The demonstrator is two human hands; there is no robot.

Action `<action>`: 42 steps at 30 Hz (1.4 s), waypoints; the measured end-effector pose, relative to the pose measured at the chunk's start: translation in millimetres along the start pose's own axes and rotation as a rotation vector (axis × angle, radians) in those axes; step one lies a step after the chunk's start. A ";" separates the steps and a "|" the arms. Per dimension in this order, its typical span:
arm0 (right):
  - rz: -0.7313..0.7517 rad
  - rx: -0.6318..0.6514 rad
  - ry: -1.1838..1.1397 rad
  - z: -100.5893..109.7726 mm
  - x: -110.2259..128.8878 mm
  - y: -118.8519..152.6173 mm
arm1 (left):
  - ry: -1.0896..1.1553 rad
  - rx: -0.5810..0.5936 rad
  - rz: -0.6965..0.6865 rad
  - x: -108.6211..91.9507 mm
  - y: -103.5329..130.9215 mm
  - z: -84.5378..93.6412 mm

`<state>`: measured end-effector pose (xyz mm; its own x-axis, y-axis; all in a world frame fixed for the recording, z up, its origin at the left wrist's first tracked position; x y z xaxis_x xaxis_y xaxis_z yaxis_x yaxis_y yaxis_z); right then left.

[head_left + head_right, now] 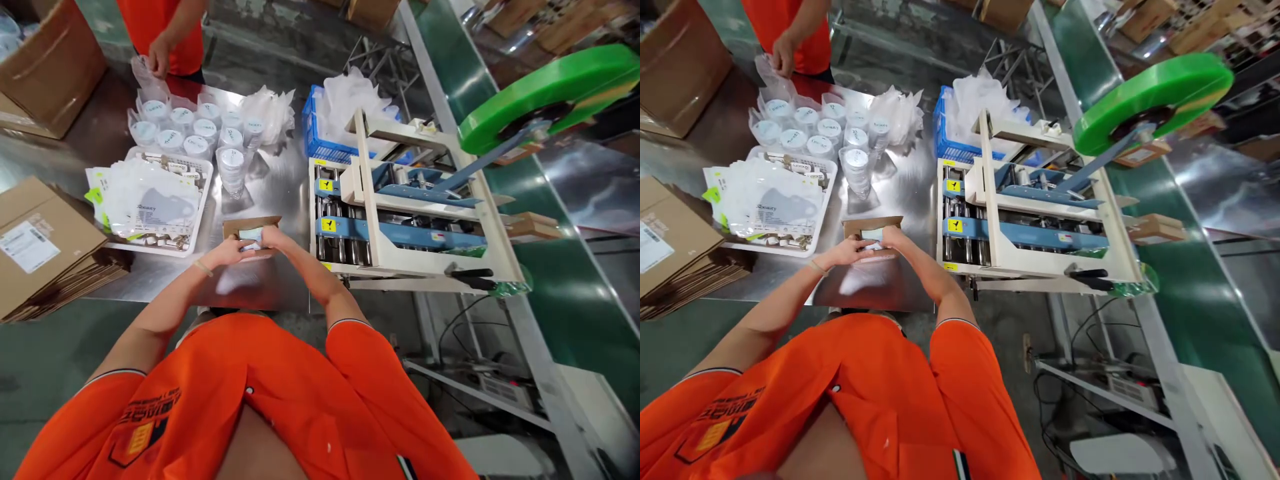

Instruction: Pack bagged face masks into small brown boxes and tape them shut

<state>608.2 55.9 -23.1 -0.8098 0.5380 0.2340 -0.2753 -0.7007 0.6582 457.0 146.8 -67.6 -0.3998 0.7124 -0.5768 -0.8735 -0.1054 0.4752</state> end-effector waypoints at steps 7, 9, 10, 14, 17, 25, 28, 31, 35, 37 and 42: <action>0.021 -0.345 0.100 51.6 -22.0 -3.3 | -0.127 -0.443 0.286 -22.4 5.7 -9.7; 0.125 -0.229 0.158 33.3 -31.6 -3.4 | -0.099 -0.479 0.259 -22.3 8.0 -16.0; 0.160 -0.142 0.183 17.3 -36.1 -2.4 | -0.087 -0.488 0.242 -20.8 8.6 -17.7; 0.174 -0.071 0.189 -44.3 -53.8 4.6 | -0.174 -0.473 0.195 -12.9 9.4 -19.7; 0.227 -0.120 0.153 -60.9 -64.0 1.8 | -0.270 -0.347 0.176 -8.0 9.6 -27.9; -0.115 -0.375 -0.189 -44.6 -111.5 3.2 | -0.335 -0.303 0.050 -12.9 -66.8 9.2; -0.318 -0.474 -0.339 -70.5 -134.4 34.6 | -0.363 -0.301 -0.032 -34.8 -135.8 44.2; -0.246 -0.397 -0.419 -122.8 -141.6 67.4 | -0.321 -0.315 -0.082 -72.5 -205.9 60.2; -0.274 -0.226 -0.519 -190.0 -138.8 98.5 | -0.217 -0.308 -0.124 -146.1 -293.3 49.3; -0.273 -0.179 -0.541 -205.0 -133.7 104.7 | -0.140 -0.293 -0.164 -184.2 -330.0 41.0; -0.151 -0.159 -0.503 -188.8 -122.8 97.1 | 0.155 -0.211 -0.453 -225.2 -352.1 25.7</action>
<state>583.1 -166.6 -123.0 -0.4185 0.7684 0.4841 -0.4757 -0.6396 0.6038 861.8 41.3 -88.0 0.0084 0.6094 -0.7928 -0.9990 0.0401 0.0202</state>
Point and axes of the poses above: each hand's wrist, its own y-axis away from the middle knuckle, its own z-axis out of the back of the hand, x = y × z, the point moved 3 cm from there along -y, towards the middle knuckle, and after that the axes turned 9 degrees about x, right-handed, at the moved point
